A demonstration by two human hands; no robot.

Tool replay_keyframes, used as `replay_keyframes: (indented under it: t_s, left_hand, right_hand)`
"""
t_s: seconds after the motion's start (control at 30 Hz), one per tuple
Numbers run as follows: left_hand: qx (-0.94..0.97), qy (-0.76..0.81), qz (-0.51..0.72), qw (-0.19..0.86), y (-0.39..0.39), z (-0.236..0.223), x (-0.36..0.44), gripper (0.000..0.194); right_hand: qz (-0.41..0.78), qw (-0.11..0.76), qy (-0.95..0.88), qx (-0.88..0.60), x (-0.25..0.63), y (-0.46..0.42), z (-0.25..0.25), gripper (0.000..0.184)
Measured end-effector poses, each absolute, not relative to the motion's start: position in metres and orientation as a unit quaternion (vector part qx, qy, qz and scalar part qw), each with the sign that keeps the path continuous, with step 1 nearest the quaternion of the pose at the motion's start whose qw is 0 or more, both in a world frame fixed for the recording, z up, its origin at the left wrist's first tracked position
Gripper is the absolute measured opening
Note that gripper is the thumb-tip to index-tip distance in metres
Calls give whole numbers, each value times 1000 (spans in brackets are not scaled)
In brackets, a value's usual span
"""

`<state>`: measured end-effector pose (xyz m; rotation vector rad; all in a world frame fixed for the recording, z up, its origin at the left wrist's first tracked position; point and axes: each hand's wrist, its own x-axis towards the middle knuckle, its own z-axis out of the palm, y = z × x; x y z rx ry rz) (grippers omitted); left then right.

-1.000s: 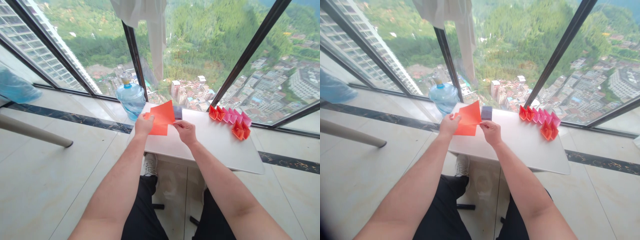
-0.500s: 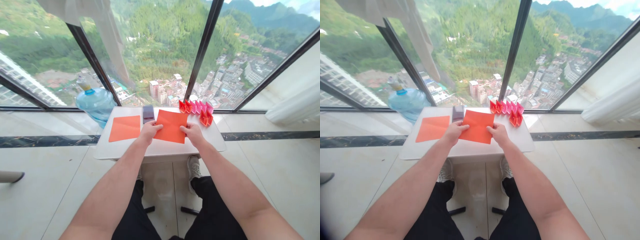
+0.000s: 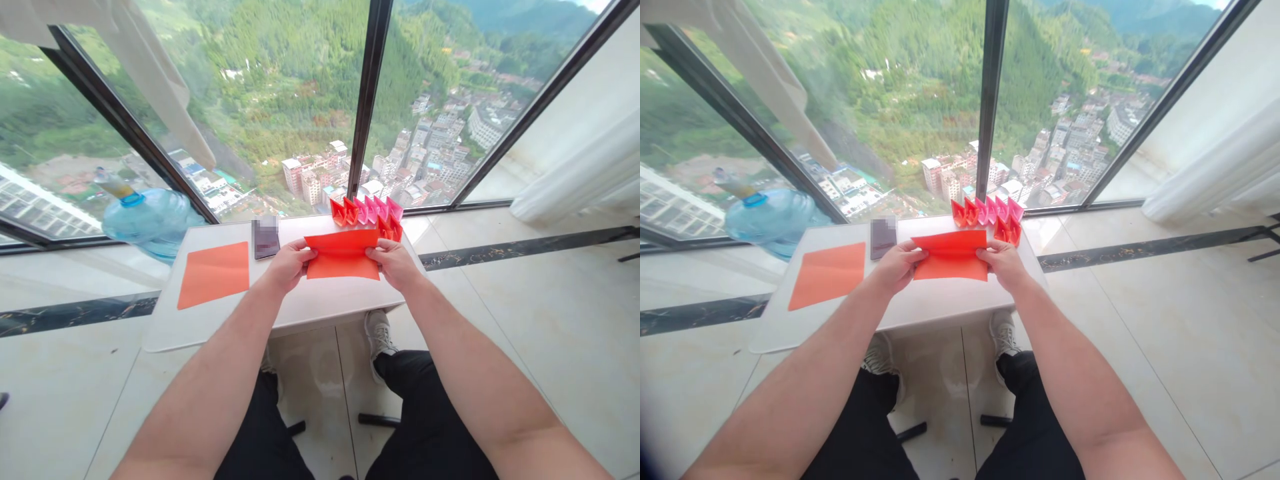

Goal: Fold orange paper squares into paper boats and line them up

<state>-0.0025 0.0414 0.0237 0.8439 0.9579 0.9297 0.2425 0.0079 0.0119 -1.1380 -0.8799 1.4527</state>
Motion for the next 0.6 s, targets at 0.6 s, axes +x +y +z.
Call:
replay_keyframes:
  t_s: [0.6]
  left_hand:
    - [415, 438, 473, 643, 13, 45, -48, 15]
  right_hand:
    - [629, 529, -340, -457, 200, 5, 31, 10]
